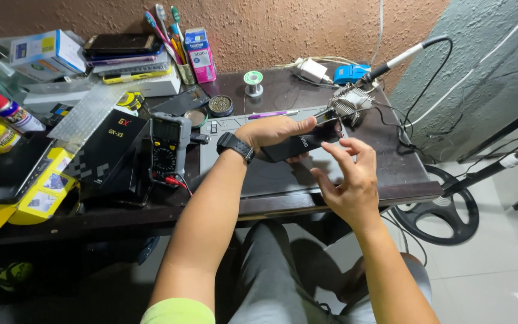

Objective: Disassembling a smartphone to inspect and access internal components on a repair bench.

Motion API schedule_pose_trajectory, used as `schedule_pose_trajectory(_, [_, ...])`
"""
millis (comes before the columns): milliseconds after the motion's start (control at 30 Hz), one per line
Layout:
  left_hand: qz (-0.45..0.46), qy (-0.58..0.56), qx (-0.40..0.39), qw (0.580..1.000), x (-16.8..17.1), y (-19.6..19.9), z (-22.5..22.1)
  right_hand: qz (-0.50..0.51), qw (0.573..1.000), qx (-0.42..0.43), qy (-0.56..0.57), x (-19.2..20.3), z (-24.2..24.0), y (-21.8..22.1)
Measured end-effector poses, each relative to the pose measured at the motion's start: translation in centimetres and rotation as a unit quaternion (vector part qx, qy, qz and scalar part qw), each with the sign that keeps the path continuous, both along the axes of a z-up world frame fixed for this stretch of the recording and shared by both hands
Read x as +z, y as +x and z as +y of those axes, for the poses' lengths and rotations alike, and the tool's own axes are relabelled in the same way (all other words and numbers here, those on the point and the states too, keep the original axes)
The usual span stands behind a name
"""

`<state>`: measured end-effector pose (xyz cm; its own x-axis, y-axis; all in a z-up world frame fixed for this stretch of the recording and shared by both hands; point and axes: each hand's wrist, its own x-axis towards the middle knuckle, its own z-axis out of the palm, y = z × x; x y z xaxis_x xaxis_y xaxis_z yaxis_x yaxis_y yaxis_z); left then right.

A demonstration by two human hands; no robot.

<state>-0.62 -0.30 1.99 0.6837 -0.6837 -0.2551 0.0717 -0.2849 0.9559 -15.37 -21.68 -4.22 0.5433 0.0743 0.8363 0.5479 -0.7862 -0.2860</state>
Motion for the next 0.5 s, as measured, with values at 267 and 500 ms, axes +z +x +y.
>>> schedule_pose_trajectory(267, [0.051,-0.055,0.044,0.996,-1.0,0.3,0.3,0.131,0.982,-0.030,-0.130,-0.3,0.7,-1.8])
schedule_pose_trajectory(500, [0.045,-0.057,0.034,0.997,-0.7,-0.1,0.3,0.215,0.962,-0.056,-0.157,0.0,0.8,-1.3])
